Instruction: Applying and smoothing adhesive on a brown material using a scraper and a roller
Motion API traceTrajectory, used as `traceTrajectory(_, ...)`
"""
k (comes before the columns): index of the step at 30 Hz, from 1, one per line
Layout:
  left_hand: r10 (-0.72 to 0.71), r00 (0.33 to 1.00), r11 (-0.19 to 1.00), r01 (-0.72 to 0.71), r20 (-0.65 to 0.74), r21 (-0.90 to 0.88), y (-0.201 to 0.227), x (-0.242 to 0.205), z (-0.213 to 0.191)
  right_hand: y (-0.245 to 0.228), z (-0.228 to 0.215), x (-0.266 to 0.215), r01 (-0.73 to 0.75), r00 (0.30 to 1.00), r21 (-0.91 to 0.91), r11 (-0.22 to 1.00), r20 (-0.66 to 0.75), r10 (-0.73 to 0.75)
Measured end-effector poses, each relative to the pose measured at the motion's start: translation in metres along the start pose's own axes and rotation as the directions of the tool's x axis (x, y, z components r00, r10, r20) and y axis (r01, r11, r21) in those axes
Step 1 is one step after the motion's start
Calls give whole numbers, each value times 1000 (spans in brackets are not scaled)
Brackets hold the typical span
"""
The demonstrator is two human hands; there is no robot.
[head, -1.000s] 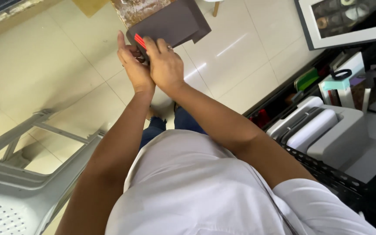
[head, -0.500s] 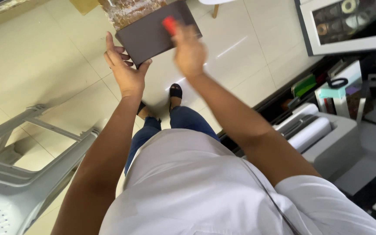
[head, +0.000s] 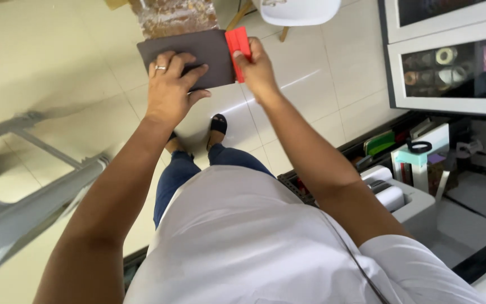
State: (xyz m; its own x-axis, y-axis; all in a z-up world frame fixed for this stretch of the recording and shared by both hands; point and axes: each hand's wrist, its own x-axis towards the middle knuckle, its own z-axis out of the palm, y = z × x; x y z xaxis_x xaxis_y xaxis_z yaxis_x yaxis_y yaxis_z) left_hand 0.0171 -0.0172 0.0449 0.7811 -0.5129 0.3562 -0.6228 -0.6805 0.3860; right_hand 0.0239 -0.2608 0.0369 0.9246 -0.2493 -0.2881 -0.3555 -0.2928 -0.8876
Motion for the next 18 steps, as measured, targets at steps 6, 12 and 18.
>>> traceTrajectory(6, -7, 992, 1000, 4, -130, -29, 7, 3, 6, -13, -45, 18, 534, 844, -395, 748, 197, -499)
traceTrajectory(12, 26, 969, 992, 5, -246, 126, 5, 4, 22, -16, -37, -3, 759, 619, -541, 362, 426, -660)
traceTrajectory(18, 18, 945, 991, 26, -326, 130, 9, 4, 23, -27, -22, 34, 791, 422, -612, 25, 514, -747)
